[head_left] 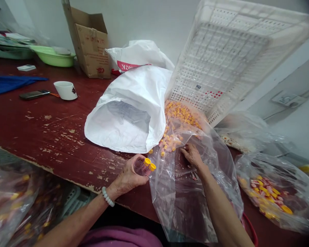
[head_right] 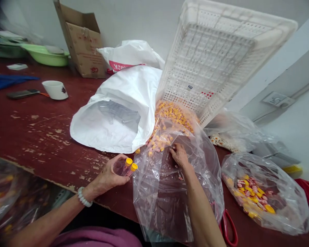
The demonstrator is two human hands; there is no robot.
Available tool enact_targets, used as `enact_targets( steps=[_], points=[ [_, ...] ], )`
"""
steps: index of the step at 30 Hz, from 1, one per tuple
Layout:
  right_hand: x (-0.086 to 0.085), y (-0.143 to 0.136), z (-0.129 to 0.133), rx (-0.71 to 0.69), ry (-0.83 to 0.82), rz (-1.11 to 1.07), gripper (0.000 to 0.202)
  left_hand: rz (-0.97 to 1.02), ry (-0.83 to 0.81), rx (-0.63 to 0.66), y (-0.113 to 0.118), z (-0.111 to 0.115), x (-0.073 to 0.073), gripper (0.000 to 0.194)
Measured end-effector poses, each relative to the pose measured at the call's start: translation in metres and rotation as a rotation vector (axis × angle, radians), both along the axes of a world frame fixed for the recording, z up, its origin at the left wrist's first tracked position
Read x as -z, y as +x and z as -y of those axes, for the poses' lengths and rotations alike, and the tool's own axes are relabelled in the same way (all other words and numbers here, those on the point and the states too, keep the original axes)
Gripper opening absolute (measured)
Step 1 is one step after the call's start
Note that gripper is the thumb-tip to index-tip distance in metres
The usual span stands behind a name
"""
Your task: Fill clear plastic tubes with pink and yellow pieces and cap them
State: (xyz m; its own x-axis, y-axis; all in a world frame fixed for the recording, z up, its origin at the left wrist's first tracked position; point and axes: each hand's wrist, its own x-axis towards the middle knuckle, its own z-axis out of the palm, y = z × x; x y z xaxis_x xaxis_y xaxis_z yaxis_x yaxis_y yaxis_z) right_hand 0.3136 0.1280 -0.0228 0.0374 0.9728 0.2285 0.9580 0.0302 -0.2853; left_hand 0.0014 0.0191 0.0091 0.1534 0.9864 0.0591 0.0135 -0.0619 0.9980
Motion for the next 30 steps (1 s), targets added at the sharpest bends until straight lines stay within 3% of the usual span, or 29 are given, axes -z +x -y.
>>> enact_targets(
  steps=[3,8,12,15,18,21,26,30],
  points=[
    [-0.003,0.008,0.003,0.006,0.027,-0.036,0.027,0.005,0.035,0.031,0.002,0.001,0.01,0.035],
    [-0.011,0.004,0.014,-0.003,0.018,-0.108,0.03,0.022,0.034,0.001,-0.001,0.002,0.009,0.036],
    [-0.033,-0.037,0.054,-0.06,0.001,-0.403,0.041,-0.011,0.035,0.026,-0.006,0.003,0.008,0.04],
    [-0.061,-0.083,0.093,-0.286,-0.004,-0.703,0.031,-0.046,0.045,0.061,-0.007,0.006,0.006,0.038],
    [-0.085,-0.12,0.121,-0.51,0.068,-0.617,0.018,-0.132,0.103,0.085,-0.005,0.01,-0.001,0.035],
    [-0.095,-0.137,0.131,-0.651,0.052,-0.461,0.015,-0.18,0.166,0.102,-0.005,0.013,-0.005,0.034],
    [-0.094,-0.138,0.133,-0.629,0.062,-0.414,0.035,-0.128,0.126,0.122,-0.006,0.013,-0.001,0.038],
    [-0.082,-0.139,0.137,-0.652,0.089,-0.279,0.049,-0.018,0.014,0.101,-0.004,0.012,0.002,0.043]
  ],
)
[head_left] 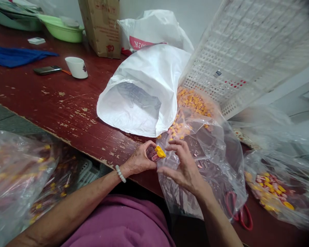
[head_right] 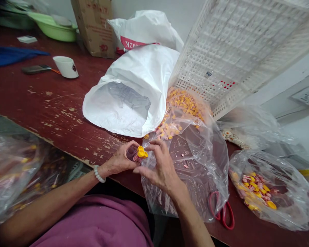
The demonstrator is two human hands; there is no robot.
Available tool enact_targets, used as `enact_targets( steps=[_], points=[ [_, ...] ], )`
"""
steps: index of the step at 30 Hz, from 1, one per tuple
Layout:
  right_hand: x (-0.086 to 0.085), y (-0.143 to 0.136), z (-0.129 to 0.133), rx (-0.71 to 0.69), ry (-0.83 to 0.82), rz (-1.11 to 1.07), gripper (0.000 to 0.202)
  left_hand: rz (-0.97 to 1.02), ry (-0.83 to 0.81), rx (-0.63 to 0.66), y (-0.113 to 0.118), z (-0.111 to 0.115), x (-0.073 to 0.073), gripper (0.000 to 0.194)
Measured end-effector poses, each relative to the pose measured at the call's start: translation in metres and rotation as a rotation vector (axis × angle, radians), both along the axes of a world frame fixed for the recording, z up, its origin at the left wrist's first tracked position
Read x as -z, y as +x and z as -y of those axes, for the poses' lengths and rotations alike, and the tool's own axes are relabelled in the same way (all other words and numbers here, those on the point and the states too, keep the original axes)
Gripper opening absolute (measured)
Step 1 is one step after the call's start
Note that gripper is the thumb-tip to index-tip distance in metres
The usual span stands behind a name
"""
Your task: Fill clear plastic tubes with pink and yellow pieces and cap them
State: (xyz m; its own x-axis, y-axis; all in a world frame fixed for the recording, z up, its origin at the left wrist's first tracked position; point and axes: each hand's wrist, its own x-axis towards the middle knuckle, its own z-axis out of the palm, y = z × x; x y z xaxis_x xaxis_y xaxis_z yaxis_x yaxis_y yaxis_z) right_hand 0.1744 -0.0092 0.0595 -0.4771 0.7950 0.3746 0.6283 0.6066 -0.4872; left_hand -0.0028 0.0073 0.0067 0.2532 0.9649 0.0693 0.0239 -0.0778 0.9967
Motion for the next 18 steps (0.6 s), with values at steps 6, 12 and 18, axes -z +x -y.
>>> enact_targets(
  steps=[6,12,18],
  points=[
    [0.039,-0.023,0.005,0.17,0.194,0.134,0.07,0.145,-0.259,-0.011,0.012,0.002,0.0,0.042],
    [0.05,-0.033,0.0,0.189,0.276,0.067,0.045,0.15,-0.243,-0.056,0.02,-0.002,0.003,0.042],
    [0.036,-0.012,0.0,0.147,0.162,0.029,0.056,0.137,-0.235,-0.08,0.015,-0.005,0.005,0.044]
  ],
)
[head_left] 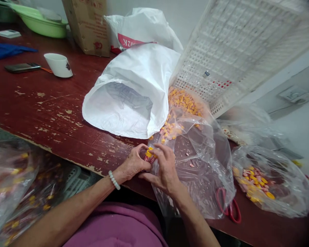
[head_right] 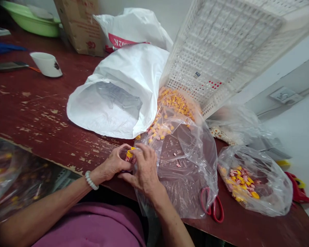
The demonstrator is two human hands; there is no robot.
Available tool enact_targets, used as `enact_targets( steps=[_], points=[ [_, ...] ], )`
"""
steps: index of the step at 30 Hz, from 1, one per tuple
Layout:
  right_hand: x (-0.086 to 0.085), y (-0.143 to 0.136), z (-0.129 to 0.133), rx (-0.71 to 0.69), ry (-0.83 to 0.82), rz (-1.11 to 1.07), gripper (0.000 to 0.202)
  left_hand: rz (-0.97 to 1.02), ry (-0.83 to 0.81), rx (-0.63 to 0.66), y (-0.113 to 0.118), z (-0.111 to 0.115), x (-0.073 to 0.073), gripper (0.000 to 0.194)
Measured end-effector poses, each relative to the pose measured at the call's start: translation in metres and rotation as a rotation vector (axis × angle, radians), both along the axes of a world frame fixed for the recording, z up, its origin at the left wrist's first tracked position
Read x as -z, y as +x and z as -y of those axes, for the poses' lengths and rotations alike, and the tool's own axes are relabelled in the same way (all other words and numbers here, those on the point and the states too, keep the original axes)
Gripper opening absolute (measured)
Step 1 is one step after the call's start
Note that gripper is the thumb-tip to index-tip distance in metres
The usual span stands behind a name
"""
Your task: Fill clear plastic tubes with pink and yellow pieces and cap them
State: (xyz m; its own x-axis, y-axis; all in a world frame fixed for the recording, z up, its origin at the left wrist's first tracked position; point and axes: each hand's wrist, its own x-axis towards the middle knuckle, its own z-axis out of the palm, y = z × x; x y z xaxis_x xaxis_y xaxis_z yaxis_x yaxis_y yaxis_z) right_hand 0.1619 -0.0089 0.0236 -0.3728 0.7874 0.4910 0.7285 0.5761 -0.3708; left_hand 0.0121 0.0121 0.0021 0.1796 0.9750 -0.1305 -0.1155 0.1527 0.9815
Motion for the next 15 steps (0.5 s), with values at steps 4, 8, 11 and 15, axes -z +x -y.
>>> enact_targets(
  steps=[4,8,11,15],
  points=[
    [0.003,0.059,-0.035,0.33,-0.105,-0.159,0.027,-0.072,0.08,-0.062,-0.011,-0.006,-0.002,0.043],
    [0.023,0.099,-0.093,0.564,-0.234,-0.042,0.028,-0.209,0.263,-0.068,-0.016,-0.005,-0.005,0.038],
    [0.035,0.092,-0.121,0.505,-0.281,-0.031,0.033,-0.3,0.367,-0.037,-0.017,0.0,-0.006,0.036],
    [0.039,0.073,-0.132,0.452,-0.316,-0.013,0.034,-0.374,0.457,-0.02,-0.018,0.005,-0.009,0.036]
  ],
)
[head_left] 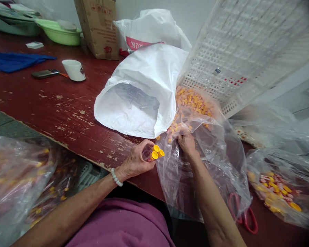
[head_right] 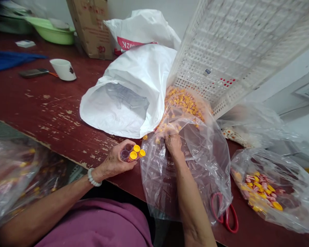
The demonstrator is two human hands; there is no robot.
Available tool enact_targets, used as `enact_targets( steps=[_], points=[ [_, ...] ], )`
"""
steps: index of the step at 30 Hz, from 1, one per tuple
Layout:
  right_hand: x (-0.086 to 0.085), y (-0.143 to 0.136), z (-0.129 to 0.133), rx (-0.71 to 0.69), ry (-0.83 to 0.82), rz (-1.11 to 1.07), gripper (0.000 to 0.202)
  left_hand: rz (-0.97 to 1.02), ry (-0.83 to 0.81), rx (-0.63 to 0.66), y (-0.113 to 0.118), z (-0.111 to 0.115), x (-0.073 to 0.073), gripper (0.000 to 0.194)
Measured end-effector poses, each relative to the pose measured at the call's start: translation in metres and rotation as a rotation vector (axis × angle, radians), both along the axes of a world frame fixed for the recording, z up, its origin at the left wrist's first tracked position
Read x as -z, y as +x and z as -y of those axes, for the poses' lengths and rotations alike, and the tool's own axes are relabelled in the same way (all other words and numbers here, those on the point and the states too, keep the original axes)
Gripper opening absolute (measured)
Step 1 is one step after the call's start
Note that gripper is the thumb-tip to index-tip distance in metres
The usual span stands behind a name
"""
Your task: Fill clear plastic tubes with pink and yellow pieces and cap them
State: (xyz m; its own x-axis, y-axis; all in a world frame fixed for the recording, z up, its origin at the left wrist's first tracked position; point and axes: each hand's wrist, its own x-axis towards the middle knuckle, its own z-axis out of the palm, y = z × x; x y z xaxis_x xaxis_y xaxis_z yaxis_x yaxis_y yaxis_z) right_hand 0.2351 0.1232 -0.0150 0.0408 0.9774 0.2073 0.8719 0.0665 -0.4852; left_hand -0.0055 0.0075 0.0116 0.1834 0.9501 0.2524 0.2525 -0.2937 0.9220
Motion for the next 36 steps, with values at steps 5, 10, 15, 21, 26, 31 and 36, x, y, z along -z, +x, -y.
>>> enact_targets(
  steps=[5,10,15,21,26,31,36],
  points=[
    [0.004,0.013,0.008,0.091,-0.048,-0.035,0.039,-0.029,0.019,0.019,0.0,-0.001,0.001,0.034],
    [0.006,0.041,0.037,0.263,-0.052,-0.177,0.039,-0.013,-0.001,0.02,0.003,-0.003,0.013,0.035],
    [0.002,0.056,0.065,0.321,-0.112,-0.504,0.048,0.093,-0.066,0.039,0.009,-0.005,0.023,0.035],
    [-0.033,0.027,0.103,0.251,-0.016,-0.931,0.049,0.107,-0.1,0.076,0.013,-0.001,0.021,0.034],
    [-0.07,-0.035,0.135,-0.167,-0.05,-0.904,0.032,-0.075,-0.015,0.183,0.014,0.007,0.007,0.034],
    [-0.073,-0.059,0.141,-0.351,-0.014,-0.453,0.023,-0.184,0.076,0.223,0.017,0.013,0.002,0.026],
    [-0.072,-0.054,0.143,-0.393,0.146,-0.287,0.023,-0.191,0.041,0.222,0.016,0.013,0.006,0.024]
  ],
)
